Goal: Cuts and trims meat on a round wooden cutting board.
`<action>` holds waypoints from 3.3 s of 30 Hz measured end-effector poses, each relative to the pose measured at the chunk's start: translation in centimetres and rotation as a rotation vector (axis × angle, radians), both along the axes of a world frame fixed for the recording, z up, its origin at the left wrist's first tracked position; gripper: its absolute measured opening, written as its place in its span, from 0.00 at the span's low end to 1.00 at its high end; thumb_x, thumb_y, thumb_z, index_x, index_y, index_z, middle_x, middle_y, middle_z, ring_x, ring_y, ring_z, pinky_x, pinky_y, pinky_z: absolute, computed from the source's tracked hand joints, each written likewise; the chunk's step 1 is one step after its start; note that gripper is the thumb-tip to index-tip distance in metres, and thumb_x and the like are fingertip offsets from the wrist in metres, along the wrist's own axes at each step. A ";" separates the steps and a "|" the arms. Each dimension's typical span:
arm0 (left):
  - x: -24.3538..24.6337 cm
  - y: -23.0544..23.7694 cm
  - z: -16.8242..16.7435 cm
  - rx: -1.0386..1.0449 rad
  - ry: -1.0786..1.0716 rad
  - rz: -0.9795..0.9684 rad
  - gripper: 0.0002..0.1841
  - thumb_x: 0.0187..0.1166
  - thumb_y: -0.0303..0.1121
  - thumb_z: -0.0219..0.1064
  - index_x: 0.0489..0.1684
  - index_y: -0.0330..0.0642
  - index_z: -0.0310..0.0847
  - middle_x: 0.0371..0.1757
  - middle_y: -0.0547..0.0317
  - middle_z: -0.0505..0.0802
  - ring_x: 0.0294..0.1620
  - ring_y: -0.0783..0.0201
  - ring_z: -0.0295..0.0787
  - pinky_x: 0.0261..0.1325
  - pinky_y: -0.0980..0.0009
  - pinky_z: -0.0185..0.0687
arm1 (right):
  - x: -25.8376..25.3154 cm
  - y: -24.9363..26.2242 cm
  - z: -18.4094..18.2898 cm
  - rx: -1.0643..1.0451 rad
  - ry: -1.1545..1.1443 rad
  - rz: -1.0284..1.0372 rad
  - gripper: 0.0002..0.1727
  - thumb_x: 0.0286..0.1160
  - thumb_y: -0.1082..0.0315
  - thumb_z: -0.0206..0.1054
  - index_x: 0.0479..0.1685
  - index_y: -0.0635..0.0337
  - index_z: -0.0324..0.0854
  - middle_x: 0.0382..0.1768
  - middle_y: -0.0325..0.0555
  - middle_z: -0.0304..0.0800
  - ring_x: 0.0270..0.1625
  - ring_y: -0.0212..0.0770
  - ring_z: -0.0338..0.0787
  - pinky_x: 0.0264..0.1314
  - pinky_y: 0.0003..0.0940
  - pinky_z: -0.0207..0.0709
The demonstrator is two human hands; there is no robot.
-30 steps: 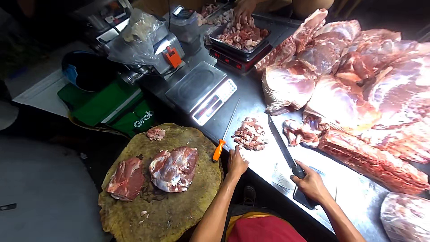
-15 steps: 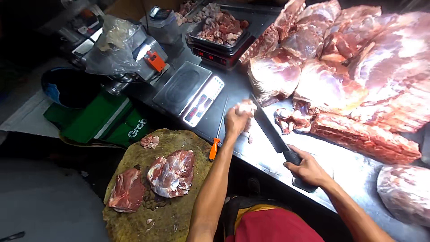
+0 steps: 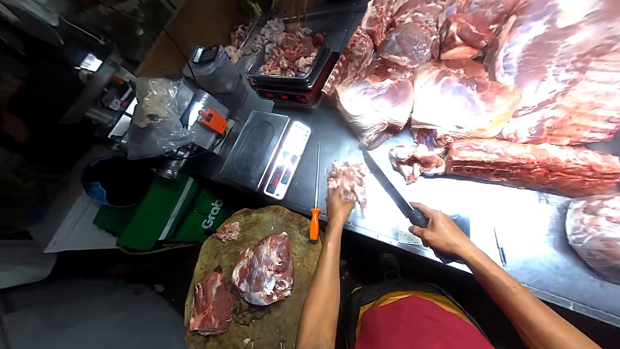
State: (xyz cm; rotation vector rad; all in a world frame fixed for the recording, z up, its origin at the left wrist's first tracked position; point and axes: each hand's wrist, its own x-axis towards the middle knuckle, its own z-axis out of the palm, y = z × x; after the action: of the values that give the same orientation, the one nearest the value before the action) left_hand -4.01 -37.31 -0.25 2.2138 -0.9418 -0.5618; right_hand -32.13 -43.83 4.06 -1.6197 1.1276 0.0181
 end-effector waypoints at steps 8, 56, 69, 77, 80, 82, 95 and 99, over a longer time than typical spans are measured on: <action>0.2 -0.3 -2.2 0.187 0.200 0.217 0.50 0.62 0.36 0.85 0.88 0.35 0.58 0.82 0.31 0.71 0.78 0.38 0.74 0.77 0.44 0.74 | 2.2 0.2 -2.9 -0.085 0.169 0.070 0.40 0.70 0.64 0.70 0.89 0.40 0.65 0.49 0.60 0.91 0.42 0.58 0.92 0.48 0.62 0.83; 6.6 59.8 -6.4 0.237 -0.384 0.247 0.17 0.81 0.33 0.63 0.64 0.42 0.89 0.73 0.50 0.87 0.76 0.52 0.82 0.81 0.54 0.74 | 8.1 30.6 -8.6 -0.182 0.035 0.288 0.29 0.78 0.58 0.70 0.79 0.50 0.73 0.46 0.57 0.92 0.47 0.54 0.92 0.54 0.60 0.82; 7.4 53.6 -0.2 0.029 -0.237 0.717 0.11 0.78 0.28 0.71 0.53 0.31 0.86 0.46 0.46 0.95 0.44 0.59 0.93 0.54 0.58 0.89 | 7.6 28.8 -10.0 -0.059 -0.058 0.243 0.27 0.76 0.55 0.71 0.74 0.50 0.77 0.49 0.52 0.92 0.51 0.48 0.92 0.59 0.55 0.83; 8.3 35.9 22.5 -1.052 -0.425 0.292 0.08 0.83 0.27 0.61 0.53 0.38 0.80 0.49 0.62 0.92 0.52 0.63 0.91 0.59 0.59 0.89 | 7.5 26.2 -9.0 0.032 -0.034 0.349 0.29 0.76 0.56 0.71 0.76 0.51 0.75 0.51 0.54 0.92 0.53 0.51 0.93 0.62 0.55 0.83; 6.4 28.3 28.9 -1.331 -0.509 0.108 0.10 0.86 0.26 0.52 0.55 0.37 0.78 0.52 0.59 0.89 0.54 0.61 0.87 0.58 0.60 0.86 | 7.3 25.0 -8.8 0.058 -0.010 0.408 0.31 0.76 0.53 0.70 0.79 0.49 0.73 0.50 0.55 0.93 0.51 0.54 0.93 0.60 0.58 0.83; 4.8 22.2 29.3 -1.372 -0.585 0.062 0.12 0.90 0.28 0.51 0.62 0.36 0.77 0.61 0.60 0.88 0.63 0.64 0.85 0.66 0.62 0.83 | 7.3 24.4 -9.1 0.076 -0.013 0.435 0.31 0.76 0.53 0.70 0.80 0.48 0.72 0.51 0.55 0.93 0.52 0.54 0.93 0.61 0.58 0.83; -7.6 16.7 2.8 -0.317 0.144 -0.023 0.19 0.76 0.22 0.67 0.65 0.30 0.86 0.77 0.39 0.83 0.83 0.51 0.76 0.86 0.59 0.70 | 5.4 19.1 -8.8 0.030 -0.248 0.616 0.39 0.67 0.64 0.76 0.82 0.64 0.69 0.68 0.58 0.86 0.70 0.46 0.87 0.77 0.46 0.77; -5.3 23.4 4.0 -0.440 0.089 0.363 0.15 0.78 0.18 0.62 0.60 0.27 0.87 0.72 0.39 0.87 0.73 0.53 0.85 0.77 0.60 0.82 | 6.1 17.9 -9.1 0.162 -0.250 0.627 0.43 0.66 0.68 0.75 0.87 0.58 0.64 0.72 0.52 0.84 0.68 0.38 0.87 0.73 0.40 0.81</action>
State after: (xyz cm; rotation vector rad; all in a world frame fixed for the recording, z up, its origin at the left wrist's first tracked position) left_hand -9.31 -13.86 3.72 1.8783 -0.5337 -0.2503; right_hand -26.02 -25.93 -5.01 -1.7127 0.3890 0.2992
